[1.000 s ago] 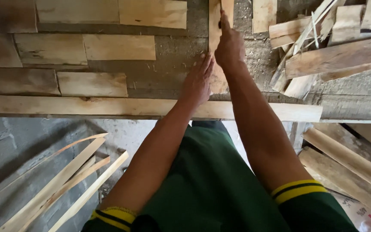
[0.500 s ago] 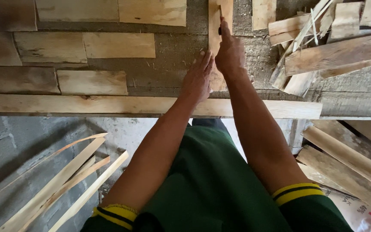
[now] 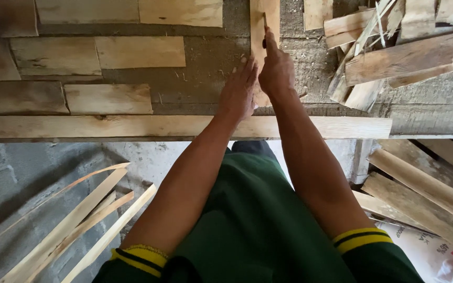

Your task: Cutting and fitting thin wooden strips together to create a cladding surface.

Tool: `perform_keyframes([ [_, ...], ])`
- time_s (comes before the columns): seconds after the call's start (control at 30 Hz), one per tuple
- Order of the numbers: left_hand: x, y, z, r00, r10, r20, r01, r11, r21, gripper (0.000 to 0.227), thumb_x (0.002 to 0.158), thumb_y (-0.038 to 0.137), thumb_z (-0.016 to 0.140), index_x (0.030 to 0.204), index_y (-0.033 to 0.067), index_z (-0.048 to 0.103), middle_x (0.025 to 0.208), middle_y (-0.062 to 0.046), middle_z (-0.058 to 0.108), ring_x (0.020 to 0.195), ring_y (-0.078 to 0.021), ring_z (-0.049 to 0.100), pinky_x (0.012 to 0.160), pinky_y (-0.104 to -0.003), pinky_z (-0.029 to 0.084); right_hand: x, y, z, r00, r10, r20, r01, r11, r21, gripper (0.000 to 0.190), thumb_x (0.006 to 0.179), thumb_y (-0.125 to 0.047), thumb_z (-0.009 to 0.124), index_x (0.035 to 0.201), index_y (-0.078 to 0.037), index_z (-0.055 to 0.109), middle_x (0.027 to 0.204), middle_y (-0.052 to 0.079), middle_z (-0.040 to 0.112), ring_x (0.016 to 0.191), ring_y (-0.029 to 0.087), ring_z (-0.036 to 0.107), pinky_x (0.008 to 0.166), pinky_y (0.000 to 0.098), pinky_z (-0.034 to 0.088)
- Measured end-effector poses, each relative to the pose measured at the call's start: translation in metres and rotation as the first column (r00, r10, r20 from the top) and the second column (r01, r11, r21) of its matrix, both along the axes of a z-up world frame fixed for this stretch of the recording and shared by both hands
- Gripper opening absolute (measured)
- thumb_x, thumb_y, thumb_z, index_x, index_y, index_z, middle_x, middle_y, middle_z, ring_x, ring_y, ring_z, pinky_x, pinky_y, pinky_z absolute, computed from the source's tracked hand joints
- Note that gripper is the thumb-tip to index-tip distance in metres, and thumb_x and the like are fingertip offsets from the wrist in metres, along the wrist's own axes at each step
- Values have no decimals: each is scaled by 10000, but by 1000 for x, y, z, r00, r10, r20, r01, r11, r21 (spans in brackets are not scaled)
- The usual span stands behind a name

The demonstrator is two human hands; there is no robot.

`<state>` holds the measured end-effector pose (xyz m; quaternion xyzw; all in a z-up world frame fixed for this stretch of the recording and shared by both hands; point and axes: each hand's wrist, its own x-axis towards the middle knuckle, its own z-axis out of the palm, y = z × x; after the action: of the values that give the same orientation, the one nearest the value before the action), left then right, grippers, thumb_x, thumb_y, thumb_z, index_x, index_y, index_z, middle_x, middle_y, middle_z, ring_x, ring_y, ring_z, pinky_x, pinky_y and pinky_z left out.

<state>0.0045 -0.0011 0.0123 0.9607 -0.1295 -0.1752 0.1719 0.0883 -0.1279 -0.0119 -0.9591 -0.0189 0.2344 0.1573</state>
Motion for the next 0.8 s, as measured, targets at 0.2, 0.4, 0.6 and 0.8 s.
perform_keyframes([
  [0.2, 1, 0, -8, 1000, -3, 7, 3, 1000, -13, 1005, 860, 228, 792, 1610, -16, 171, 1694, -197, 93, 1576, -366, 139, 1282, -466, 182, -15, -12, -18, 990, 36, 134, -52, 992, 116, 872, 911, 156, 544, 1648, -104, 156, 1201, 183, 720, 601, 233, 661, 426, 299, 560],
  [0.4, -7, 1, -26, 993, 12, 117, -5, 998, -58, 960, 834, 185, 792, 1593, -32, 246, 1697, -201, 137, 1574, -367, 173, 1283, -464, 211, -32, -4, 22, 990, -2, 144, -22, 986, 168, 805, 941, 55, 617, 1631, -93, 228, 1068, 249, 730, 757, 333, 738, 568, 408, 605],
  [0.6, -4, -1, -25, 995, 33, 97, -28, 998, -56, 857, 857, 165, 773, 1561, -14, 317, 1691, -171, 166, 1574, -363, 185, 1263, -492, 232, -40, 1, 41, 997, -77, -3, 77, 987, 144, 724, 1025, -4, 564, 1649, -184, 245, 1124, 203, 740, 814, 330, 758, 641, 452, 629],
  [0.8, 2, -2, -24, 1000, -4, 7, 4, 999, 48, 872, 876, 218, 731, 1573, -21, 264, 1687, -167, 146, 1566, -351, 148, 1261, -457, 184, -53, -8, 23, 953, 24, 303, -102, 964, 244, 873, 904, 64, 625, 1650, -177, 239, 1119, 198, 759, 800, 383, 723, 640, 486, 588],
])
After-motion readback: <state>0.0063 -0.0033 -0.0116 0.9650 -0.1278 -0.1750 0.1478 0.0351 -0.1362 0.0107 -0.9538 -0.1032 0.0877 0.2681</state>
